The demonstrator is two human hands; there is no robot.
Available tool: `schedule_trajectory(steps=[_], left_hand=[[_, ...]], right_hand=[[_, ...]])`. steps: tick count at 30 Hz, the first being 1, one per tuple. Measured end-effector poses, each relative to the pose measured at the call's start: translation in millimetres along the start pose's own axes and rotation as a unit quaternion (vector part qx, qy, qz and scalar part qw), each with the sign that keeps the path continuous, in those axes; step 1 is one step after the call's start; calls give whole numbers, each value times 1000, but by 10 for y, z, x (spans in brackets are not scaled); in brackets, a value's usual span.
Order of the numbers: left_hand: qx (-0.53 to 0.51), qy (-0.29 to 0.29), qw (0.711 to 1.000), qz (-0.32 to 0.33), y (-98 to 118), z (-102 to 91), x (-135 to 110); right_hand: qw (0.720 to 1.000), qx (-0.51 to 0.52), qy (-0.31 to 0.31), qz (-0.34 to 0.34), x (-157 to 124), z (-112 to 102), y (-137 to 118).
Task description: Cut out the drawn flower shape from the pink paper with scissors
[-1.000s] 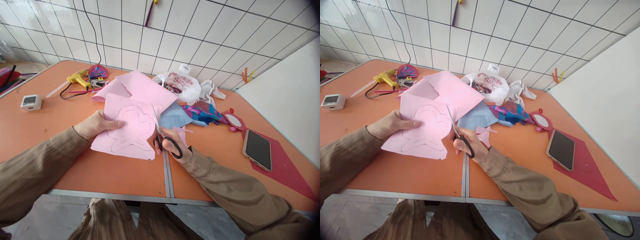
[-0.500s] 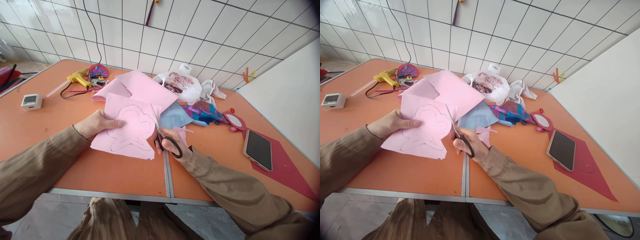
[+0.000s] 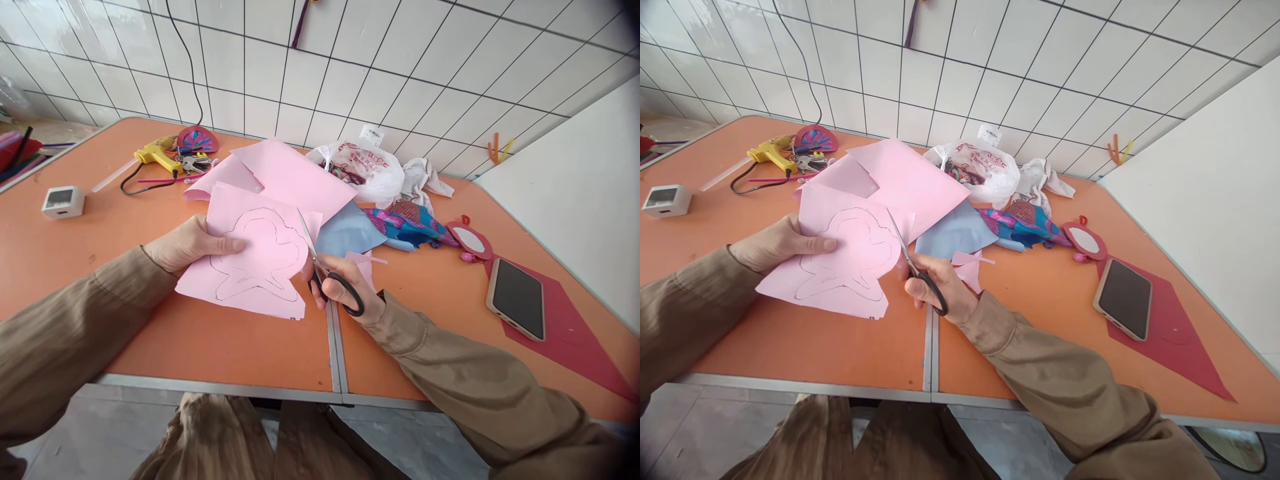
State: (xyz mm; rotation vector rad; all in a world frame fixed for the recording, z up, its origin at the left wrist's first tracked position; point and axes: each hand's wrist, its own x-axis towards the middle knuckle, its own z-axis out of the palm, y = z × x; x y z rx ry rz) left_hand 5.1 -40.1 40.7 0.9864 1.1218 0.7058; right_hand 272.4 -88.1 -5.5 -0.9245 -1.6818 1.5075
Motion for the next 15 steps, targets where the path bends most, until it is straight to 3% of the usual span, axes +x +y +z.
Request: schedule_trajectory(steps=[15], left_hand=[[28,4,1000,-2,15,-48,15]], right_hand=[[1000,-7,-8,-6,21,7,7]])
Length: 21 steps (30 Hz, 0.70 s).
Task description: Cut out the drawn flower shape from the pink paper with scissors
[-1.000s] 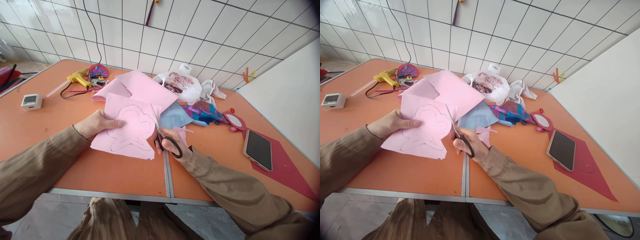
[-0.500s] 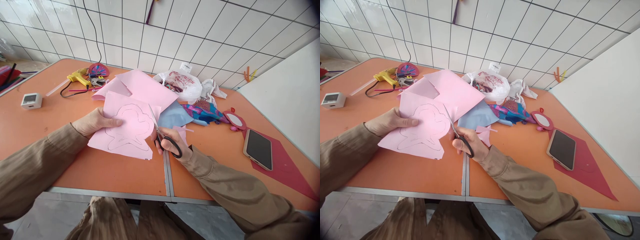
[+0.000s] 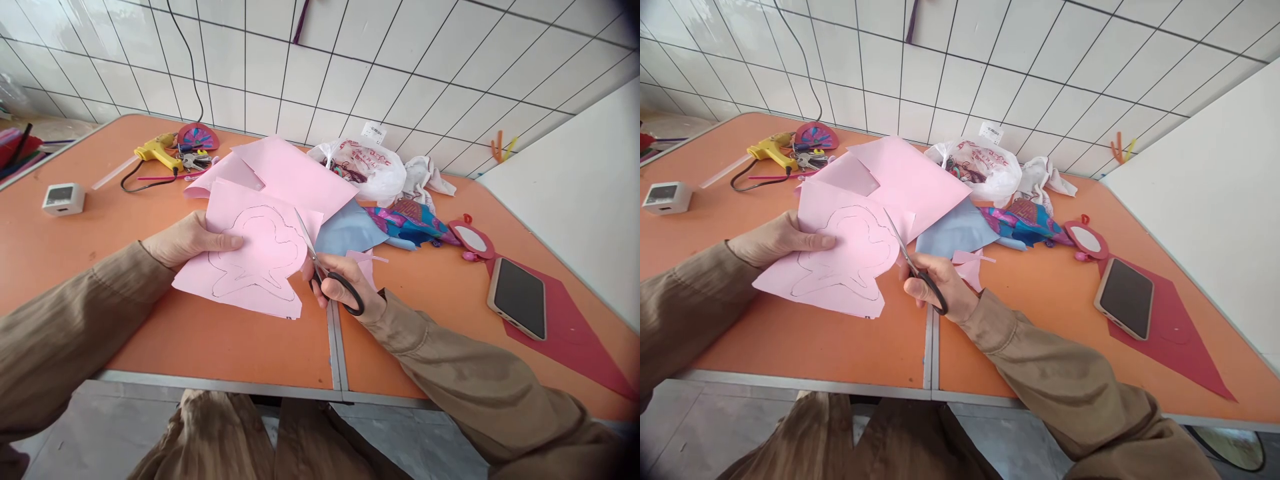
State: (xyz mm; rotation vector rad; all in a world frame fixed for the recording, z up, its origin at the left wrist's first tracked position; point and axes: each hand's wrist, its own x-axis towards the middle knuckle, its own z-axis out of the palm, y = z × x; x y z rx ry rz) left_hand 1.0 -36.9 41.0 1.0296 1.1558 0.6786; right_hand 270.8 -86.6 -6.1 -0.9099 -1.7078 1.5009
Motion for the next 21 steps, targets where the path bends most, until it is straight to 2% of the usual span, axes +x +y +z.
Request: schedule_trajectory(steps=[21], left_hand=[[-2,-9,1000,6,-2,-8,-1]], right_hand=[[1000,-7,-1,-1,2,1,4]])
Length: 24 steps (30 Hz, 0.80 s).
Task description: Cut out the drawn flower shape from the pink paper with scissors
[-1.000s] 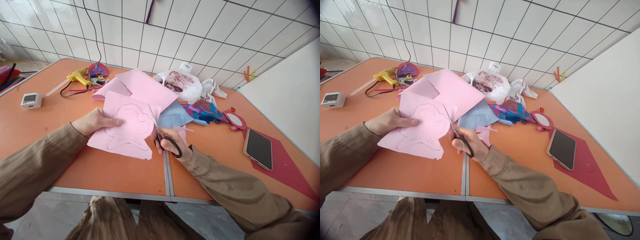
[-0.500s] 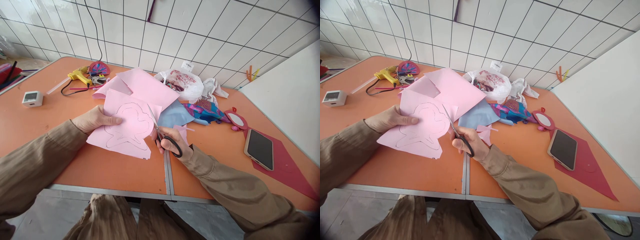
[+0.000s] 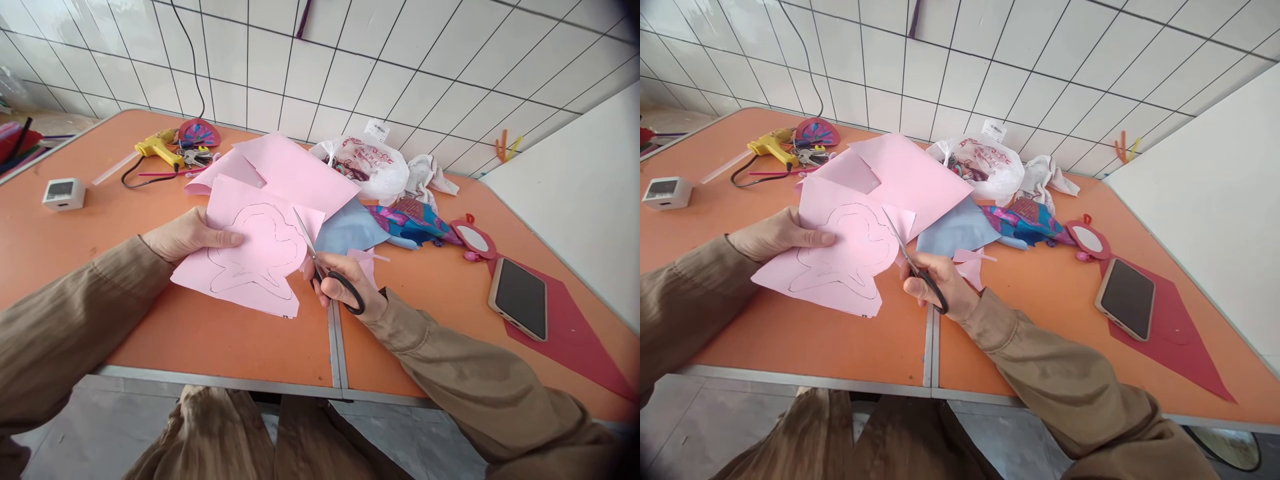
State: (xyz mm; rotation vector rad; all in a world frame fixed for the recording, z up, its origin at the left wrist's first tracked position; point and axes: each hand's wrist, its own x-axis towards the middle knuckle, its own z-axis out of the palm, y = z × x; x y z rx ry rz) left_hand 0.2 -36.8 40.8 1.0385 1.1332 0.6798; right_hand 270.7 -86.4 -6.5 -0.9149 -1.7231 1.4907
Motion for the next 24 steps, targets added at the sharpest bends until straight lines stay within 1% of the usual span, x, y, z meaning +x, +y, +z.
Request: schedule_trajectory(steps=[5,8,14,19,24], left_hand=[[11,-3,1000,-1,4,2,-1],[2,1,1000,-1,-1,7,2],[-10,-10,1000,-8,-14,0,27],[-6,-3,1000,-12,-11,8,18],[-7,10,1000,-4,-18,31,-1]], right_hand=[[1000,3,2,1,-2,-4,14],[1000,4,6,3,-5,-5,21],[1000,9,12,10,-4,-7,32],[1000,10,15,12,-5,5,20],[1000,12,15,11,-8,14,3]])
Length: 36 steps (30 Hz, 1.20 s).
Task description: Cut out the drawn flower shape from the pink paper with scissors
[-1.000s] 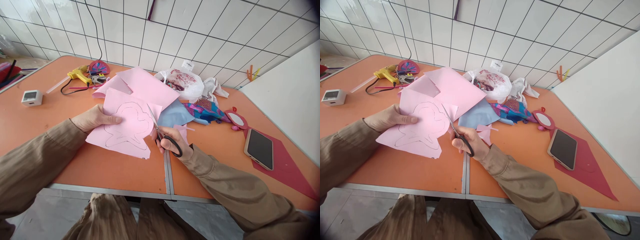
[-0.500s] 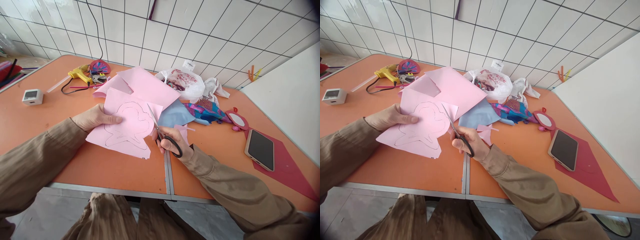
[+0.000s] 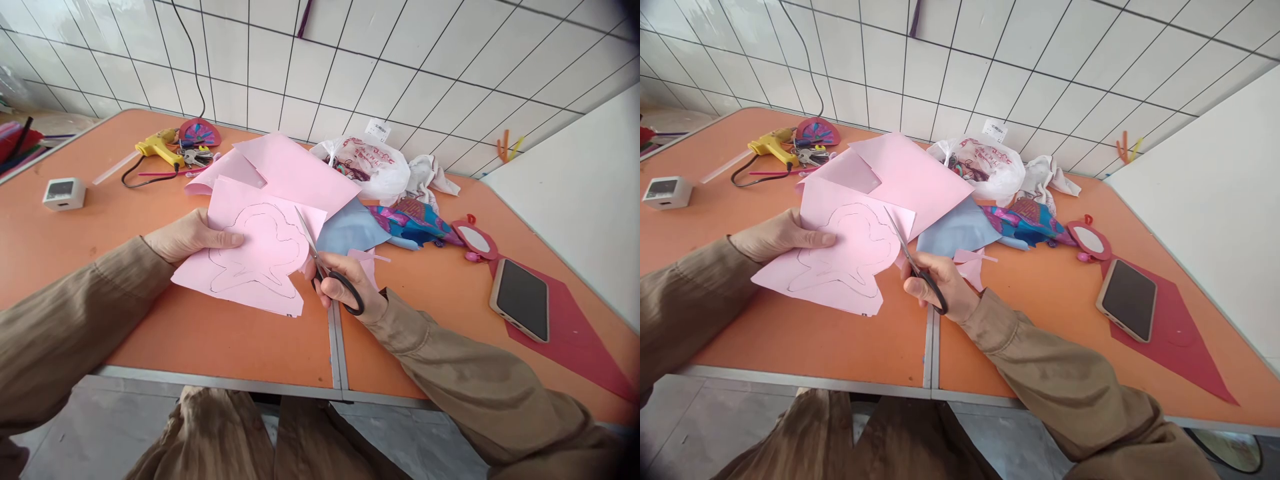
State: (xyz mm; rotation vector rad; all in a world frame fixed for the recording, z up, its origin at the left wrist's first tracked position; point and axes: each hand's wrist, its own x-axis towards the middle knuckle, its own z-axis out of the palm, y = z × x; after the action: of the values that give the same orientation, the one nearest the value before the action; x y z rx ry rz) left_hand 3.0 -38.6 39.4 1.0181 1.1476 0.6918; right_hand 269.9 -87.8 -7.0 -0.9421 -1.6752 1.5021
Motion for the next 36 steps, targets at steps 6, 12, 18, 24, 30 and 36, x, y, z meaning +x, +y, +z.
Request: schedule_trajectory(steps=[6,12,18,24,30,36], left_hand=[[-19,-18,1000,-10,0,-19,18],[-24,-28,999,-18,10,-26,16],[-23,-32,999,-18,21,-34,9],[-20,-53,998,-19,10,-66,7],[-84,-67,994,-27,19,-42,-13],[-84,-75,994,-16,13,-62,-6]], right_hand=[[1000,2,-3,-4,13,-1,-3],[1000,0,0,-4,8,-1,-1],[1000,3,-9,-8,7,-2,-1],[1000,-5,-11,-16,8,-9,13],[1000,-8,-16,-20,13,-14,20],[1000,-4,-18,-19,12,-20,30]])
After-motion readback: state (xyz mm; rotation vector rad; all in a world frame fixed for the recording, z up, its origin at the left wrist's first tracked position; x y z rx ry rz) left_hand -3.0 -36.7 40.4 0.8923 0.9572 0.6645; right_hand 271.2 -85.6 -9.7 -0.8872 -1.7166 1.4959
